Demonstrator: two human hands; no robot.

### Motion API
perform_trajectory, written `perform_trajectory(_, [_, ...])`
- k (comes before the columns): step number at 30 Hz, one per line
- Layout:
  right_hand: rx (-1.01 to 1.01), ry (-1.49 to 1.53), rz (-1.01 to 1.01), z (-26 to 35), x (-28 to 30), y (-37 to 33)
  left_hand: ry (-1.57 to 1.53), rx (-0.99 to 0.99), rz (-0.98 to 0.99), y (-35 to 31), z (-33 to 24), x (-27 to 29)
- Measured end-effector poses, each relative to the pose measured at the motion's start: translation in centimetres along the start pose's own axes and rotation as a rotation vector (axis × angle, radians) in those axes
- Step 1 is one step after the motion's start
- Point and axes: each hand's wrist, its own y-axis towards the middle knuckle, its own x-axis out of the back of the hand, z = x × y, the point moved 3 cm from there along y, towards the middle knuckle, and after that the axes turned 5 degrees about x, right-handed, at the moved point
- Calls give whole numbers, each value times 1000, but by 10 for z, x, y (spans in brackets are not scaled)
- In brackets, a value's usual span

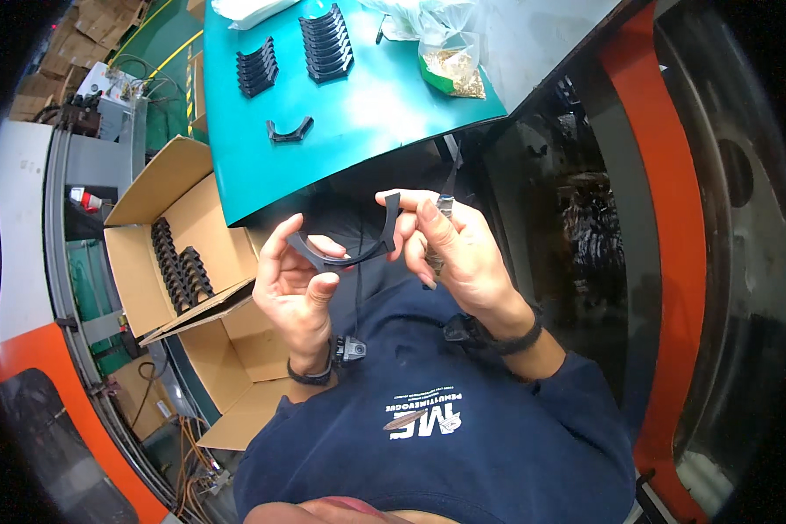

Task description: Deburring and inspecting plastic molded parts at a manufacturing station.

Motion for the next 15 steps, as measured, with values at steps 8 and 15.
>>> perform_trajectory(8, [-29,-142,-42,1,1,-6,88,-43,33,-2,0,2])
perform_trajectory(15, [312,-429,55,3,4,-5,89,-95,32,0,-2,-7])
